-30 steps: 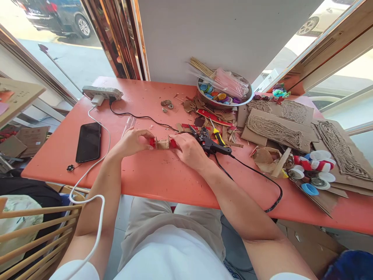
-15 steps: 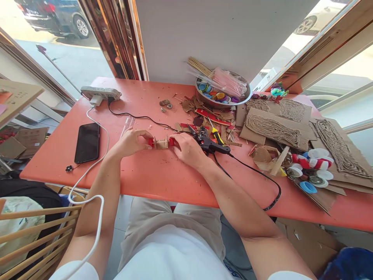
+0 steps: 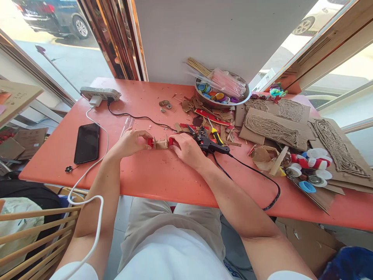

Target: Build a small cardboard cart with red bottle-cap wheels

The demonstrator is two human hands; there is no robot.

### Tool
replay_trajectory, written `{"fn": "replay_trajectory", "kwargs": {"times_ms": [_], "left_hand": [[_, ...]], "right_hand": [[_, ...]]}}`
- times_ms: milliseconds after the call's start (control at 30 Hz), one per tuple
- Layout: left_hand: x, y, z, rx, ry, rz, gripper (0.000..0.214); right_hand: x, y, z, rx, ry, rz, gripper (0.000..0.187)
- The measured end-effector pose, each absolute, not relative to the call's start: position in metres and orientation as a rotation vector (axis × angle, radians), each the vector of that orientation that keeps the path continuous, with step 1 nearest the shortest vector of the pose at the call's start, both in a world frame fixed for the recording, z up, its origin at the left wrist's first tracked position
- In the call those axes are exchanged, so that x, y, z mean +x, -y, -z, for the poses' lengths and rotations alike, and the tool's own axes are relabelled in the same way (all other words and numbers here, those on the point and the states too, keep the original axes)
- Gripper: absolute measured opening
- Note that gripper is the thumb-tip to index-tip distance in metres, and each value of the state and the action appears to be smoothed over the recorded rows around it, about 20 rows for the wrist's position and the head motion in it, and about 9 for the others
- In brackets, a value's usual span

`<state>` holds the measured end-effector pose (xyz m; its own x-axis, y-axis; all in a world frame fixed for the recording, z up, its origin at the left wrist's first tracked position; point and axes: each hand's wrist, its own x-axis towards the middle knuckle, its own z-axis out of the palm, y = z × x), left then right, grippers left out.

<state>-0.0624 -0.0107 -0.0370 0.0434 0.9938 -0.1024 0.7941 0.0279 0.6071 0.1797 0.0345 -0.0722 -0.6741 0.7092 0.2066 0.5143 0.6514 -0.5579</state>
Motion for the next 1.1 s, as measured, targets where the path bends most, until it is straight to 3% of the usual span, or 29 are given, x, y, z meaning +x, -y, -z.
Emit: {"fn": "replay_trajectory", "kwargs": {"times_ms": [833,1100], "left_hand": [[-0.0640,0.0114,0.0399,1.818,-1.806,-0.543,0.021],[-0.0653,0.0111,0.0417,1.824,-1.798,-0.535,0.026]], "right_hand": [[0.1793,-0.0363,0.0759,-0.943,2.431,-0.670,0.014],[0.1785,-0.0330,0.0708,-1.007,2.473,-0.671,0.021]]}}
